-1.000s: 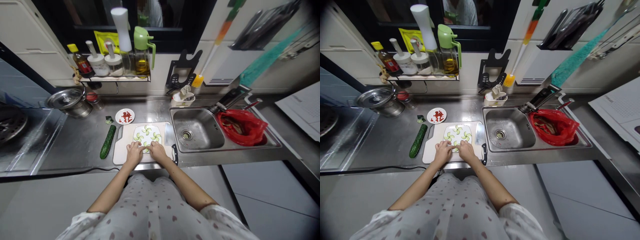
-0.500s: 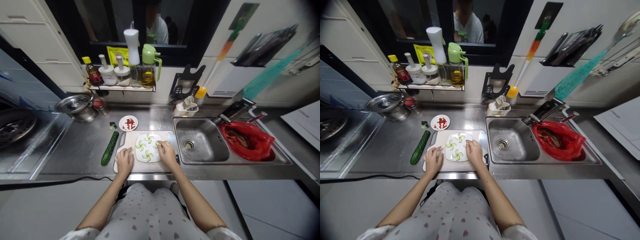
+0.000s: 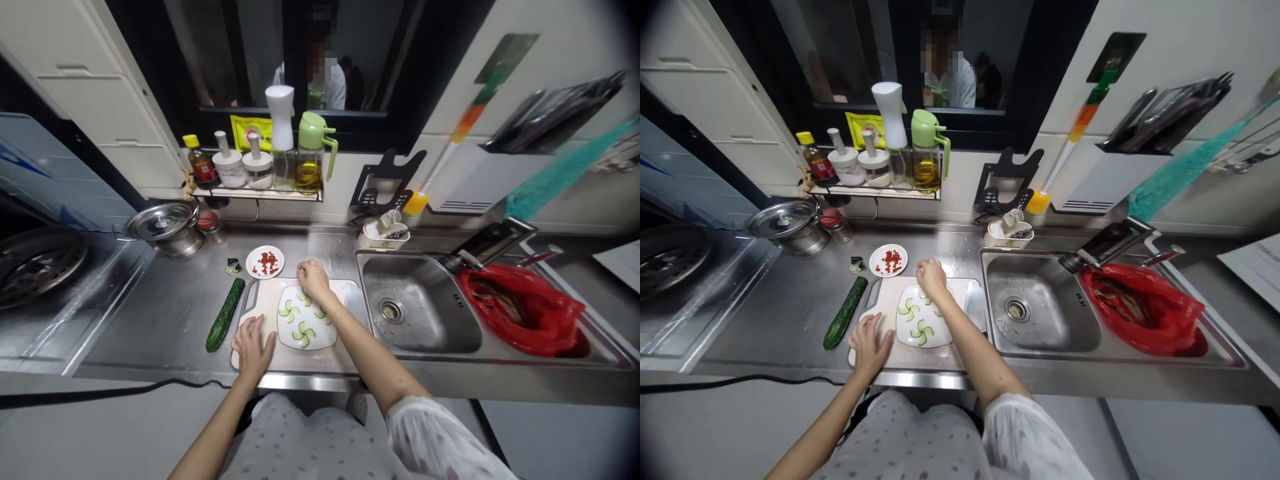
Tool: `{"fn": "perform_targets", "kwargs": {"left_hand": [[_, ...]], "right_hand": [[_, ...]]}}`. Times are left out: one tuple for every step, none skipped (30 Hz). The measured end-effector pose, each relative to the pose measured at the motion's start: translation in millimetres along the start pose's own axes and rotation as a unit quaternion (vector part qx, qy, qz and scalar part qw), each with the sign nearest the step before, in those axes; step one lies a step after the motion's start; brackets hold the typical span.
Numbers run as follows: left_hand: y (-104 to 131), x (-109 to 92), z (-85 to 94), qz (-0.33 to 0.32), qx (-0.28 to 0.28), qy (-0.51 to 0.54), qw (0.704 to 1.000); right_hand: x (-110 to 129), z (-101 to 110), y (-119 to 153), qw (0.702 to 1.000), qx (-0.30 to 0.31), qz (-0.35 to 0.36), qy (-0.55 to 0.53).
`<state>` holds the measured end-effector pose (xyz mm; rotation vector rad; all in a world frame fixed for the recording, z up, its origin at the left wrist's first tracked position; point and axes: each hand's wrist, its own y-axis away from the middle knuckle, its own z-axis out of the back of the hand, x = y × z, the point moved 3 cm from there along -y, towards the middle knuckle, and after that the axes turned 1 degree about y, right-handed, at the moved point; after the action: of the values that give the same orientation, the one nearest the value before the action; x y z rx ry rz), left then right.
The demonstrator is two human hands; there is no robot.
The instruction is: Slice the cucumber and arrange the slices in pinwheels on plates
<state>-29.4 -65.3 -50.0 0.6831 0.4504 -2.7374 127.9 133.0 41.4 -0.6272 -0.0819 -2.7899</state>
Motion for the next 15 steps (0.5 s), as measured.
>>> {"fn": "perform_targets", "kwargs": {"left_hand": [[0.0, 1.0, -1.4, 0.0, -0.002, 0.003, 1.0], [0.0, 1.9, -2.8, 0.0, -0.004, 0.005, 1.0], [-0.1, 2.9, -4.2, 0.001, -0.006, 0.007, 1.0], [-0.3, 3.9, -5.6, 0.002, -0.008, 0.009, 1.0], [-0.4, 5.0, -6.8, 0.003, -0.009, 0.01, 1.0], [-0.5, 6.0, -7.9, 0.006, -0.011, 0.012, 1.0], [-0.5, 7.1, -8.8, 0.008, -0.011, 0.014, 1.0], [-0.6, 8.1, -9.6, 0.01, -0.011, 0.015, 1.0], [-0.6, 9.1, -10.2, 0.013, -0.013, 0.016, 1.0], [-0.7, 10.0, -10.6, 0.014, -0.014, 0.016, 1.0], [-0.8, 10.7, -10.9, 0.014, -0.016, 0.016, 1.0], [-0.9, 11.2, -11.1, 0.013, -0.017, 0.016, 1.0], [-1.1, 11.6, -11.0, 0.012, -0.019, 0.017, 1.0], [-1.3, 11.8, -10.9, 0.009, -0.02, 0.018, 1.0], [-1.4, 11.9, -10.7, 0.007, -0.02, 0.02, 1.0]], "right_hand": [[3.5, -4.3, -12.8, 1.0, 0.01, 0.006, 0.015], [7.7, -9.0, -25.2, 0.999, 0.023, 0.015, 0.028], [12.3, -14.0, -37.0, 0.998, 0.033, 0.024, 0.039], [17.4, -19.3, -47.9, 0.997, 0.042, 0.036, 0.047], [22.4, -25.2, -57.9, 0.996, 0.052, 0.044, 0.052], [27.1, -31.4, -67.0, 0.995, 0.062, 0.048, 0.056], [31.3, -37.9, -75.0, 0.995, 0.07, 0.048, 0.058], [35.1, -44.6, -82.0, 0.994, 0.078, 0.049, 0.059], [38.2, -51.3, -88.2, 0.993, 0.084, 0.05, 0.059], [40.5, -57.6, -93.5, 0.993, 0.087, 0.051, 0.061], [42.1, -63.6, -98.2, 0.993, 0.089, 0.051, 0.062], [43.0, -69.0, -102.4, 0.993, 0.088, 0.051, 0.064], [43.5, -73.9, -106.0, 0.993, 0.087, 0.052, 0.066], [43.8, -78.4, -109.1, 0.992, 0.086, 0.054, 0.068], [44.0, -82.7, -111.8, 0.992, 0.088, 0.059, 0.071]]}}
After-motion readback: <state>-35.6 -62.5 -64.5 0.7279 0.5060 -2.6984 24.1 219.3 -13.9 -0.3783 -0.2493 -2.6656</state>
